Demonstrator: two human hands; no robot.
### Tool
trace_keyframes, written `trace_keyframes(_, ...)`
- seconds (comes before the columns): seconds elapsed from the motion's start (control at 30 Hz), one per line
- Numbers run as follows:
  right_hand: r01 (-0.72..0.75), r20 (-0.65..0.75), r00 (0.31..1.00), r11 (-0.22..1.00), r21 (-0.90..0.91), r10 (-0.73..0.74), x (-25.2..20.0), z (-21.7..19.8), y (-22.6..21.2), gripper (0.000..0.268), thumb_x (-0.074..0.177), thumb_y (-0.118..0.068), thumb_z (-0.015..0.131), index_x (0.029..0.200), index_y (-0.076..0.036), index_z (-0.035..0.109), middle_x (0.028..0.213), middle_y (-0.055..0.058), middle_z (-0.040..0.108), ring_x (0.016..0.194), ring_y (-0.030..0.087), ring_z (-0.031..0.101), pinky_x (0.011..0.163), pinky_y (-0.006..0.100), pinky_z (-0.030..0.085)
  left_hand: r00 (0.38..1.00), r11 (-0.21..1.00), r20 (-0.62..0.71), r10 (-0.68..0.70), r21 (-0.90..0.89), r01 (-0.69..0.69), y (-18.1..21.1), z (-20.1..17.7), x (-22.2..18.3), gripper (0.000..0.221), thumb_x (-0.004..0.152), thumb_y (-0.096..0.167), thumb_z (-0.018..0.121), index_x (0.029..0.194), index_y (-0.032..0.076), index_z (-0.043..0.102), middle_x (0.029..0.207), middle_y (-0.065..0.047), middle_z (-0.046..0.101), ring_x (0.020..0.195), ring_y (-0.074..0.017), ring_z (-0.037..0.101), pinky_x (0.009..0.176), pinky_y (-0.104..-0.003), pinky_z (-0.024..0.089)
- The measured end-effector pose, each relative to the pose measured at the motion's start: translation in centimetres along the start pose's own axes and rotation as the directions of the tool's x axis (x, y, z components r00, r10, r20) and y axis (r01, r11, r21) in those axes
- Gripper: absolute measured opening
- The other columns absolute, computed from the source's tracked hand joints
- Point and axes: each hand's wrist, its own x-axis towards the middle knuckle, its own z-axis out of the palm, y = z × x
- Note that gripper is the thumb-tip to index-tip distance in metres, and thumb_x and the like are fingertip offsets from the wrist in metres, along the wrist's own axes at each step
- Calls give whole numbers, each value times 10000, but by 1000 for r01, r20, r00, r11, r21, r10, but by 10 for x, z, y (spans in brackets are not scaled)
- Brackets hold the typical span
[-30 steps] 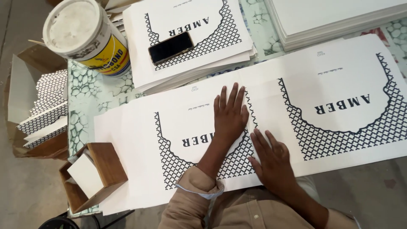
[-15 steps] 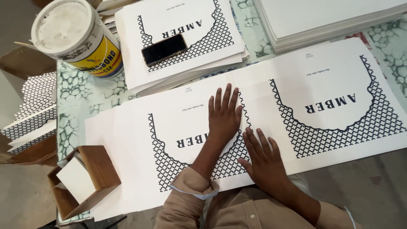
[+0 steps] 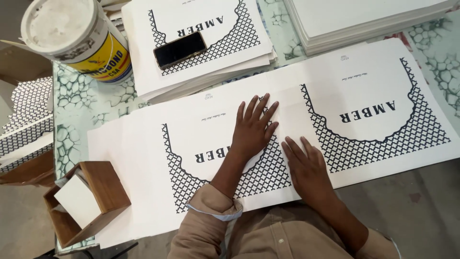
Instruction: The person aligns and folds printed paper sheets on a table by hand, handling them one at a time and moving them into stacks.
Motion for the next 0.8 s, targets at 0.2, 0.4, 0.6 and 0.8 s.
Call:
trace_keyframes(0.2, 79, -75, 993, 993, -89, -86, 9, 0, -16, 707, 913, -320, 645, 1504, -12, 411, 1580, 165, 388, 1444, 372, 352, 1114, 563, 307, 995, 984, -44, -87, -161, 79, -1, -6, 1, 604, 1040, 314, 571, 1573, 94, 390, 1608, -163, 399, 1494, -343, 386, 1254, -520, 251)
trace_keyframes(0.4, -82, -143, 985, 991, 110, 97, 6, 14, -3, 669, 934, -280, 670, 1492, 4, 434, 1550, 204, 432, 1430, 385, 393, 1142, 513, 319, 968, 902, -96, -233, -393, 179, -3, -16, 5, 518, 1039, 172, 555, 1523, 34, 436, 1531, -206, 490, 1425, -377, 463, 1203, -472, 370)
trace_keyframes(0.6, -507, 330, 815, 311, 804, 476, 12, 9, 7, 432, 954, -116, 690, 1367, 1, 649, 1222, 174, 725, 1082, 248, 658, 955, 376, 543, 936, 822, -206, -287, -554, 130, -11, -13, 3, 400, 1103, 140, 507, 1493, 50, 498, 1509, -185, 522, 1434, -371, 503, 1218, -455, 409)
trace_keyframes(0.8, -467, 629, 696, -448, 763, 346, 21, 10, -2, 433, 971, -53, 585, 1392, 15, 508, 1216, 141, 663, 1067, 198, 680, 926, 356, 578, 972, 899, -179, -151, -434, 60, -2, -23, 3, 272, 1052, 198, 580, 1307, 173, 671, 1581, -169, 421, 1460, -371, 425, 1207, -477, 361)
